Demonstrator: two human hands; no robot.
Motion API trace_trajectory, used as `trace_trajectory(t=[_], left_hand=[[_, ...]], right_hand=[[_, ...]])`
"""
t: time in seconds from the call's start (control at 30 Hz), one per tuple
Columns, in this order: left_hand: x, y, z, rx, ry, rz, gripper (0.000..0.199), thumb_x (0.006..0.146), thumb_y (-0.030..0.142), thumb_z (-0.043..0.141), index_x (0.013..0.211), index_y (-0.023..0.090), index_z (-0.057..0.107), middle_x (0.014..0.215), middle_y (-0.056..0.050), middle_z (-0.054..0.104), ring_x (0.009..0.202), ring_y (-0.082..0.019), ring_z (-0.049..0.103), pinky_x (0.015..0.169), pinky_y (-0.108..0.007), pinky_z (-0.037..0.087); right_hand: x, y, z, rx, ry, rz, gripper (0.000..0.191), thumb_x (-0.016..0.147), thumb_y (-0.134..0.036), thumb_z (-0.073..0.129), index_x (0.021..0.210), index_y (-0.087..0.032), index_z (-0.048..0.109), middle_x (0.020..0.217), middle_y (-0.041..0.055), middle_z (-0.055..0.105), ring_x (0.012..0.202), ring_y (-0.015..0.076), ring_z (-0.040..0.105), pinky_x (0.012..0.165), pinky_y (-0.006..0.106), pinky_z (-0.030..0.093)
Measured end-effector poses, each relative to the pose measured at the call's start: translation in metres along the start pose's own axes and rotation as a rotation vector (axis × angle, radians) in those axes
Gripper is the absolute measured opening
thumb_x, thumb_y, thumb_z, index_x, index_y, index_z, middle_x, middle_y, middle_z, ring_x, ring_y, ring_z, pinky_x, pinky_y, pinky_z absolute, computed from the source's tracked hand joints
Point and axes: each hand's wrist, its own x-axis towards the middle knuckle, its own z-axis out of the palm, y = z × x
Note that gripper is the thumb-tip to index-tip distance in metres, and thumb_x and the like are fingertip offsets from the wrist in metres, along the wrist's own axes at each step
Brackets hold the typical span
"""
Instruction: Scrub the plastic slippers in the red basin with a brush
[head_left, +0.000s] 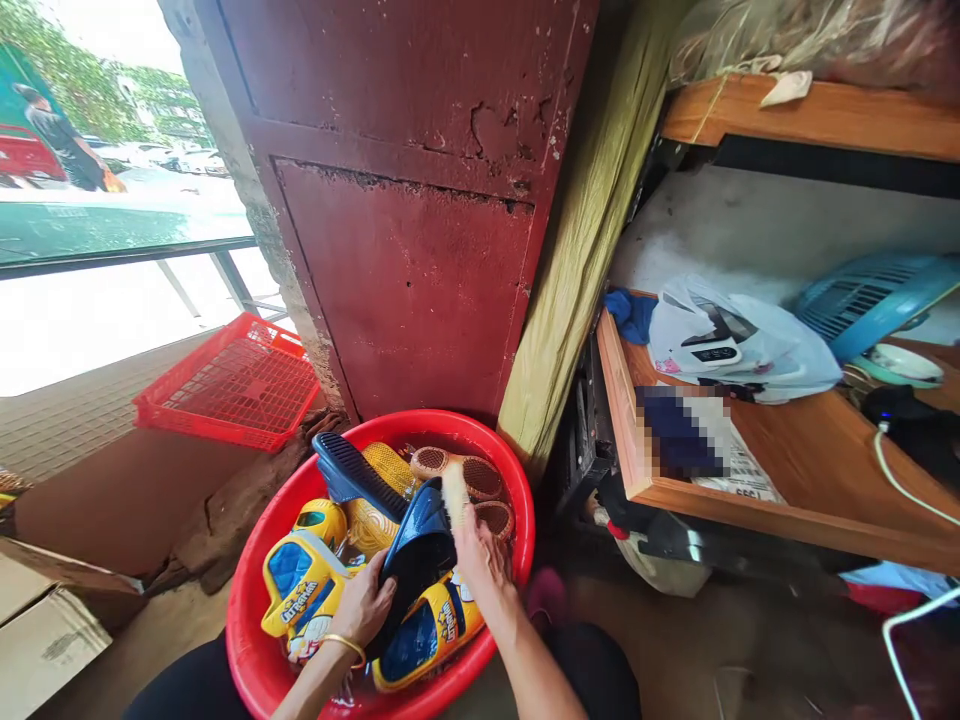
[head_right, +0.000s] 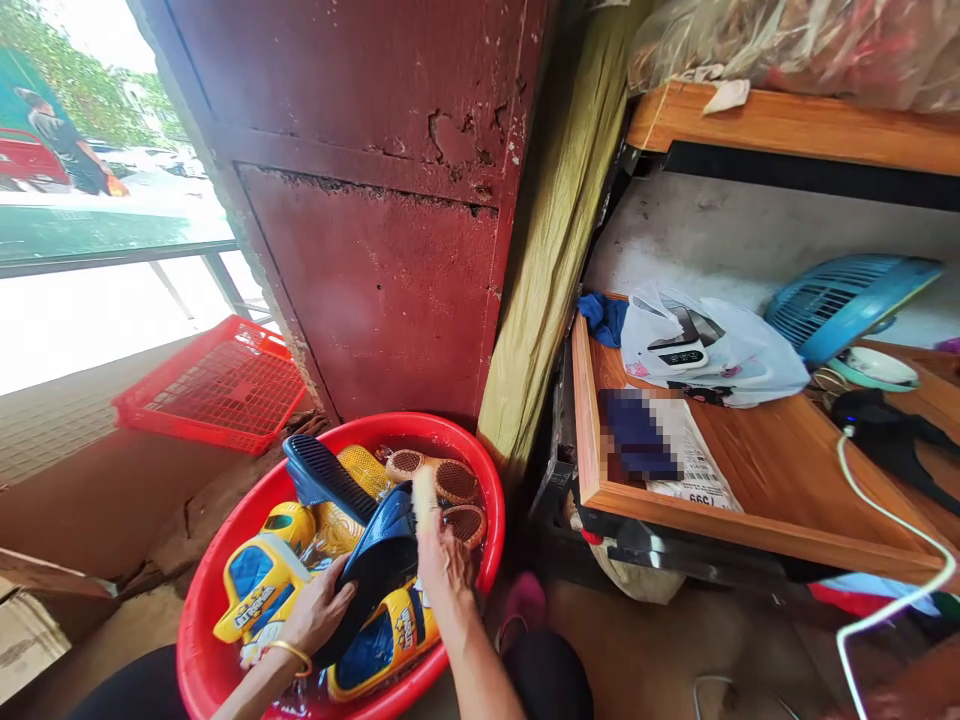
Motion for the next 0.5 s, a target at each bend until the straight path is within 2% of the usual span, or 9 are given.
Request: trace_trajectory(t=[0.1,0.17,0.23,0.33,0.43,0.5], left_hand=[[-0.001,0.0,0.0,-0.037,0.025,0.001,0.039,0.075,0.031,0.052,0.109,0.021,0.068,0.107,-0.012,0.079,0.105,-0.032,0.073,0.098,-0.043,0.052],[-0.002,0.003,-0.001,-0.119,0.017,0.003,0.036,0.073,0.032,0.053,0.105,0.023,0.069,0.105,-0.009,0.08,0.103,-0.031,0.073,0.097,-0.042,0.053],[-0.003,0.005,-0.001,-0.195,0.011,-0.032,0.032,0.07,0.033,0.055,0.098,0.025,0.069,0.097,-0.007,0.081,0.097,-0.031,0.074,0.093,-0.042,0.055],[-0.005,0.003,0.001,-0.288,0.051,-0.137,0.025,0.066,0.034,0.058,0.087,0.025,0.069,0.089,-0.007,0.08,0.097,-0.034,0.073,0.094,-0.046,0.056],[-0.009,-0.003,0.004,-0.437,0.082,-0.254,0.023,0.068,0.038,0.064,0.087,0.026,0.069,0.092,-0.007,0.08,0.102,-0.035,0.072,0.095,-0.048,0.056],[-0.011,-0.006,0.005,-0.473,0.09,-0.272,0.026,0.074,0.044,0.064,0.091,0.026,0.07,0.095,-0.008,0.08,0.103,-0.035,0.073,0.093,-0.05,0.057]], right_hand=[[-0.014,-0.009,0.018,-0.036,0.02,-0.129,0.052,0.104,-0.031,0.042,0.155,-0.024,0.039,0.119,0.0167,0.071,0.093,0.0275,0.075,0.079,0.036,0.06],[-0.018,-0.007,0.022,-0.097,0.022,-0.089,0.051,0.103,-0.024,0.042,0.153,-0.024,0.043,0.119,0.0168,0.071,0.096,0.0278,0.074,0.082,0.037,0.06],[-0.014,0.004,0.014,-0.131,0.0,0.021,0.051,0.101,-0.016,0.04,0.151,-0.02,0.046,0.116,0.0176,0.073,0.099,0.027,0.074,0.085,0.036,0.058],[-0.007,0.02,-0.01,-0.048,-0.028,0.127,0.05,0.102,-0.015,0.034,0.15,-0.014,0.046,0.111,0.0184,0.075,0.1,0.0275,0.074,0.085,0.036,0.058],[-0.023,0.017,-0.017,0.102,0.0,0.041,0.053,0.102,-0.018,0.031,0.153,-0.007,0.039,0.12,0.0217,0.072,0.107,0.0285,0.073,0.09,0.036,0.057],[-0.049,0.007,-0.004,0.153,0.001,-0.041,0.055,0.101,-0.022,0.033,0.154,-0.009,0.039,0.124,0.021,0.071,0.111,0.0292,0.071,0.093,0.037,0.056]])
